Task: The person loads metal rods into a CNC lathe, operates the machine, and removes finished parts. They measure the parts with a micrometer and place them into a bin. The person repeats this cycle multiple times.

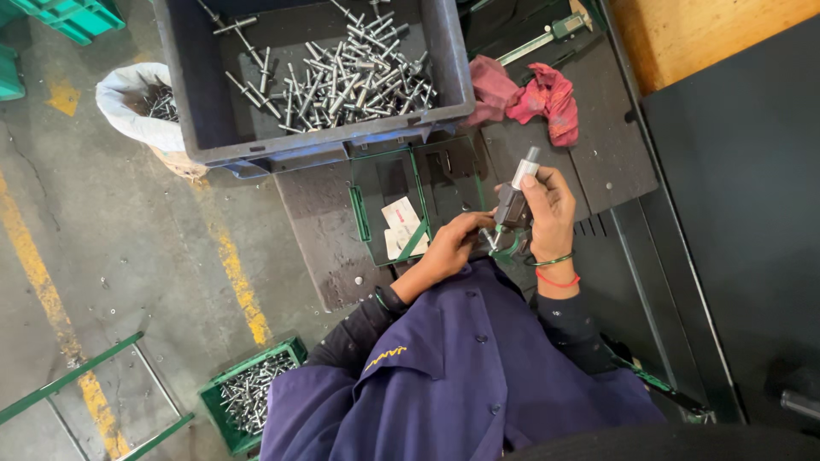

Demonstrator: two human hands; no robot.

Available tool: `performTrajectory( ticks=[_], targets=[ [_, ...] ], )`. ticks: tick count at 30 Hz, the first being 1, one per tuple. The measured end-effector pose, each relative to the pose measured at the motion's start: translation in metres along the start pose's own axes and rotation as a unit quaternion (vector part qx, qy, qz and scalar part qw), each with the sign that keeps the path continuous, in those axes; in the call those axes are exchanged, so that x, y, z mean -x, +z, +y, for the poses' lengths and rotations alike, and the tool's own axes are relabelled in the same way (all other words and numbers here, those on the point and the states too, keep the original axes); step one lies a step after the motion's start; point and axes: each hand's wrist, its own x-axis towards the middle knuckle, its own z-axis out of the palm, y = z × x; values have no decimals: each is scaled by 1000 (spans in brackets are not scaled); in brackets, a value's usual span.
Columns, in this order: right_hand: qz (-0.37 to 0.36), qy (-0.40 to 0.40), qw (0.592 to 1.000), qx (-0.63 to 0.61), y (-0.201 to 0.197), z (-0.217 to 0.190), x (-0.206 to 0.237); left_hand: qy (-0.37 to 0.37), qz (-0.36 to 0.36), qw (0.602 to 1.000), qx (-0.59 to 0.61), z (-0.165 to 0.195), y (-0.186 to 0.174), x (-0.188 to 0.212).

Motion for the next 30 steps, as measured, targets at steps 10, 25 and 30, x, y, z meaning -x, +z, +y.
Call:
performTrajectory(
  ticks=[10,25,30],
  targets=[
    [15,-6,1000,16,0,3,-2,20,7,1000,-6,0,1,0],
    [17,13,1000,12,5,-5,-3,-9,-3,1000,2,3,-1,-2],
    [16,52,996,-66,-9,0,-6,15,9,1000,-15,0,-5,2]
  ],
)
